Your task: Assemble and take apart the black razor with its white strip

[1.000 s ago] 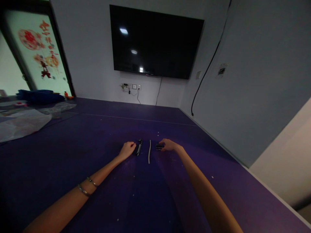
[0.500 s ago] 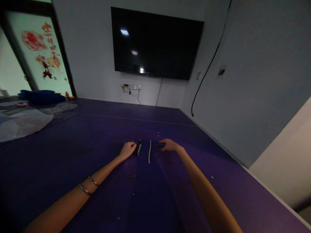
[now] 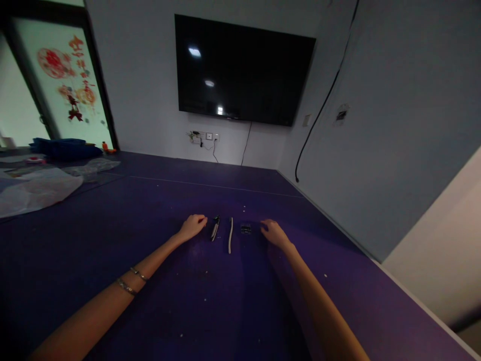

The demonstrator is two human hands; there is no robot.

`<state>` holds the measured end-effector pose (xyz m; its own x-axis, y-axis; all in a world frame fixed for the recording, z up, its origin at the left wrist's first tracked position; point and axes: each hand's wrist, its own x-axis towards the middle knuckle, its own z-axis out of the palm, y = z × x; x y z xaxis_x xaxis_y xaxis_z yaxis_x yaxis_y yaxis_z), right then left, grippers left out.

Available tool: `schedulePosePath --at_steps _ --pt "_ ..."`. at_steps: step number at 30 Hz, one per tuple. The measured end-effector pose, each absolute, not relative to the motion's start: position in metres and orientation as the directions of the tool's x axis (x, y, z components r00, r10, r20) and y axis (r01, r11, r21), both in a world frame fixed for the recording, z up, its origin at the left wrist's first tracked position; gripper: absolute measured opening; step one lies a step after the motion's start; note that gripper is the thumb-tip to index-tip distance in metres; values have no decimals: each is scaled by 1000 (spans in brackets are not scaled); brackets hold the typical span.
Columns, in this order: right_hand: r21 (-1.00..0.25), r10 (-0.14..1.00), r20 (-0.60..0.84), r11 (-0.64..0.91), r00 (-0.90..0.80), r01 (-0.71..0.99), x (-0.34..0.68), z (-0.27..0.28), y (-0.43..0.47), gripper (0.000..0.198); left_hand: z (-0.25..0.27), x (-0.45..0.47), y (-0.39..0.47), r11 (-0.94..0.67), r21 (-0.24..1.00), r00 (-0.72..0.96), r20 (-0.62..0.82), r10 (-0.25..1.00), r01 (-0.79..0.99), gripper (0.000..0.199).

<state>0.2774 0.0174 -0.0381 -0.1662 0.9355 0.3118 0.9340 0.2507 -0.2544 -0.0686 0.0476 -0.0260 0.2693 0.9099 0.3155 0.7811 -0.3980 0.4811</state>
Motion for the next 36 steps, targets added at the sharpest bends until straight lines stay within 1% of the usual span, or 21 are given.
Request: schedulePosePath --at_steps 3,6,8,12,15,19,36 --pt "-217 943 305 208 -136 954 288 -53 8 41 -19 -85 52 -372 357 246 350 904 857 30" --pt "-213 952 288 164 -98 963 292 -62 1 43 -20 -102 59 -396 238 293 373 880 887 26" --pt "-212 955 282 152 -88 965 291 -66 -3 43 -25 -112 65 -409 174 328 362 872 896 28" --pt "-192 956 287 124 -65 973 287 -68 -9 44 -41 -128 72 -342 106 290 338 895 934 39" --pt "-187 954 295 116 -57 976 286 -70 -11 45 -50 -133 74 -280 95 239 311 920 955 46" --pt "-185 955 292 111 -53 976 286 -73 -10 45 -53 -134 75 -255 106 222 255 941 961 47" --pt "-170 955 293 98 -45 981 283 -72 -13 45 -49 -134 71 -245 131 206 256 944 961 46"
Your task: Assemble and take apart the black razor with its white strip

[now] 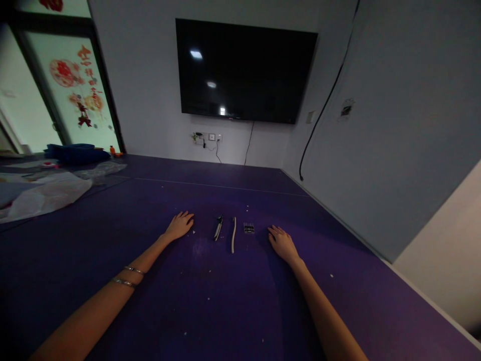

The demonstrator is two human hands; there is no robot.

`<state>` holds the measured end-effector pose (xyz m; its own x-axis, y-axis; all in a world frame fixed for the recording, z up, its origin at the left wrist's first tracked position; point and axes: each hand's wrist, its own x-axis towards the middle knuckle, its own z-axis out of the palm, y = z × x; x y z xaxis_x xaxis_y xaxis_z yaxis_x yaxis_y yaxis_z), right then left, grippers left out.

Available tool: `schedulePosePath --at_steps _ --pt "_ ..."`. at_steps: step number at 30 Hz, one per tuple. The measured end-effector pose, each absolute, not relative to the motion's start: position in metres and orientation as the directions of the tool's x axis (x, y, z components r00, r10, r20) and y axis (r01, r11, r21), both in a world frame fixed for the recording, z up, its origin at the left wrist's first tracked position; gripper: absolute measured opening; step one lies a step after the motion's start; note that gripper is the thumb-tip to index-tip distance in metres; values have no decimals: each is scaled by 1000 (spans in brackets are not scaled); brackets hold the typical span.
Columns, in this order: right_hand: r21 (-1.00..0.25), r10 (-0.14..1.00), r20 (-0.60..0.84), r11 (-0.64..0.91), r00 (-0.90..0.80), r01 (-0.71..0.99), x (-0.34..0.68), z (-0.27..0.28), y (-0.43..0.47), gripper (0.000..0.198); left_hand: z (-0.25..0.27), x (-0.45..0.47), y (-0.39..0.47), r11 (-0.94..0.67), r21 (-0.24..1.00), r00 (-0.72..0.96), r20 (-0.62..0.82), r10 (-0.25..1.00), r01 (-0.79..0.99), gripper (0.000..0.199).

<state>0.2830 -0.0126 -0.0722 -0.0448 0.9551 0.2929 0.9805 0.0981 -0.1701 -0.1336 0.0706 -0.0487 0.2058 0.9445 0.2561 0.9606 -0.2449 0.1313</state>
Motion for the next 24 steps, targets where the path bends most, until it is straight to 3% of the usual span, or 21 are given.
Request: schedulePosePath --at_steps 18,24 --pt "-182 954 298 95 -38 979 278 -66 -19 45 -44 -131 66 -251 124 209 282 937 960 43" --pt "-183 952 303 93 -34 979 278 -65 -18 43 -25 -96 52 -291 153 217 374 902 944 29"
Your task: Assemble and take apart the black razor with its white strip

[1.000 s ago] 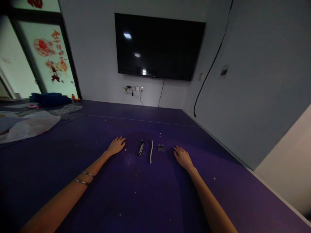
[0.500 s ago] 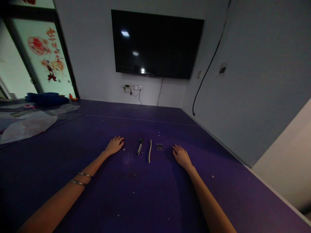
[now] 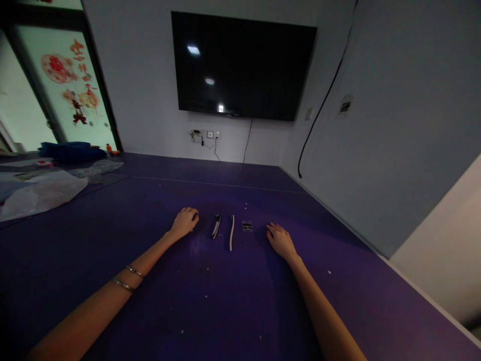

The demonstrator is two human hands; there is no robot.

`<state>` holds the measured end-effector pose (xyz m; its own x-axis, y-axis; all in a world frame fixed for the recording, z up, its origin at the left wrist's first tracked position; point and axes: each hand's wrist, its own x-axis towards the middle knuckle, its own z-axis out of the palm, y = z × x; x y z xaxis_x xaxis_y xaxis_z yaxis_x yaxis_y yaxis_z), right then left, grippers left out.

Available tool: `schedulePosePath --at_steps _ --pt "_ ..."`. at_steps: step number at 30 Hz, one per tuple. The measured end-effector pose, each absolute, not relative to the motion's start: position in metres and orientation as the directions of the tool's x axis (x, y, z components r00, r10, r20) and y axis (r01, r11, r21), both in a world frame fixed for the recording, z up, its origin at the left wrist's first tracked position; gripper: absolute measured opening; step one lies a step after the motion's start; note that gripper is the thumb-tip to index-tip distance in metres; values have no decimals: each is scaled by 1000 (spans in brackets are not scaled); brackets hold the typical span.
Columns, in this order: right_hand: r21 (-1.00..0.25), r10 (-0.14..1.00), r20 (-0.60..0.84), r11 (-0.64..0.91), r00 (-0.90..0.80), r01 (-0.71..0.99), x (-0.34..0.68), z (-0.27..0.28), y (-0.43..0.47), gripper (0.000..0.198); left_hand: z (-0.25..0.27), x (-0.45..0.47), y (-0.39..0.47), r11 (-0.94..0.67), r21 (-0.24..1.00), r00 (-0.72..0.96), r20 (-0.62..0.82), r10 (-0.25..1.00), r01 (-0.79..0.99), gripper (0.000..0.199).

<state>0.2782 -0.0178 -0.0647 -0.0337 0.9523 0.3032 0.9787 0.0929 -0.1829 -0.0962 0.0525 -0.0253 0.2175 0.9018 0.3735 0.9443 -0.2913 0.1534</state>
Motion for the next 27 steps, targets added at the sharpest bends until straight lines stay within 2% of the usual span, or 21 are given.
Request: schedulePosePath --at_steps 3,7,13,19,23,27 --pt "-181 954 298 88 -31 979 279 -65 -17 43 -14 -69 45 -284 203 201 349 915 937 27" --pt "-173 954 297 88 -33 981 280 -67 -16 44 -8 -37 40 -323 210 272 239 932 923 33" --pt "-187 953 299 103 -43 977 280 -66 -17 43 -13 -13 49 -204 281 178 113 977 938 36" --pt "-195 953 300 103 -41 975 279 -64 -18 43 -19 -6 55 -185 362 160 98 982 914 27" --pt "-181 951 306 102 -43 978 278 -63 -19 43 -19 -7 55 -193 472 171 90 981 860 23" --pt "-175 953 300 98 -42 980 278 -62 -20 43 -15 -11 56 -179 638 178 66 982 749 26"
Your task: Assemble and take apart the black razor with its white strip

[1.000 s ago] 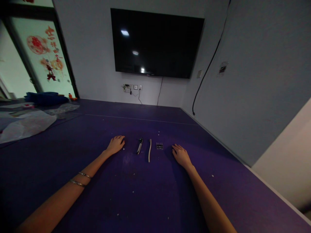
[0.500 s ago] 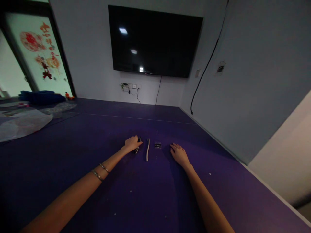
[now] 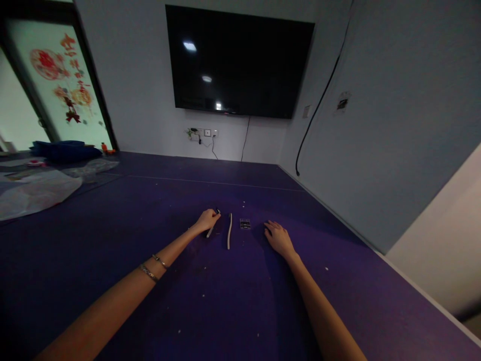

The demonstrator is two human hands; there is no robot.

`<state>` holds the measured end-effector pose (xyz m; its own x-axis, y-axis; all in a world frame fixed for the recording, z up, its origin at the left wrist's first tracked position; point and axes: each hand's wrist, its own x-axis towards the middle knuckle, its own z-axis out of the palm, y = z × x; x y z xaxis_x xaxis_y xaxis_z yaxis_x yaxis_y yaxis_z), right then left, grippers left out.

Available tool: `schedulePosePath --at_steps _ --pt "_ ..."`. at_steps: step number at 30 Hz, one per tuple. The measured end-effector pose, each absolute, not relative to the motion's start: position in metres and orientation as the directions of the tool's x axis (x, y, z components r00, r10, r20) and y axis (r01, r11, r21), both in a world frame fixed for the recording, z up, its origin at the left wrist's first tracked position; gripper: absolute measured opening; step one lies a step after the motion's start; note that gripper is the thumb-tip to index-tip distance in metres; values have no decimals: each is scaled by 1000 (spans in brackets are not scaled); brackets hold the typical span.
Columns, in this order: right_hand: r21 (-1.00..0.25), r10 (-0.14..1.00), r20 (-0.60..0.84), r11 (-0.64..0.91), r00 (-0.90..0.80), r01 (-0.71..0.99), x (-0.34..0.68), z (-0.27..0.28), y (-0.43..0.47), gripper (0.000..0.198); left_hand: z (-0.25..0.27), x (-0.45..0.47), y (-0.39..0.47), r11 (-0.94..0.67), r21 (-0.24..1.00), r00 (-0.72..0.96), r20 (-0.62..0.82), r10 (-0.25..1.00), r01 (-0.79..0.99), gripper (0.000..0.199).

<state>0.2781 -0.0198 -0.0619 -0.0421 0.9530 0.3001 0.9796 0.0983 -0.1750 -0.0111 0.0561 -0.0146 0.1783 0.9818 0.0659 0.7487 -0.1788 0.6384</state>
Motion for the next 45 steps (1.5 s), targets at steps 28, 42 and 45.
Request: schedulePosePath --at_steps 28,42,45 --pt "-152 947 318 98 -45 984 279 -64 -19 44 -16 -70 51 665 747 444 -597 668 4 32" --pt "-172 945 322 107 -47 979 281 -66 -17 43 -11 -69 46 662 750 415 -609 676 21 37" --pt "-167 945 324 108 -49 980 280 -66 -17 44 -9 -70 45 642 765 400 -602 691 42 37"
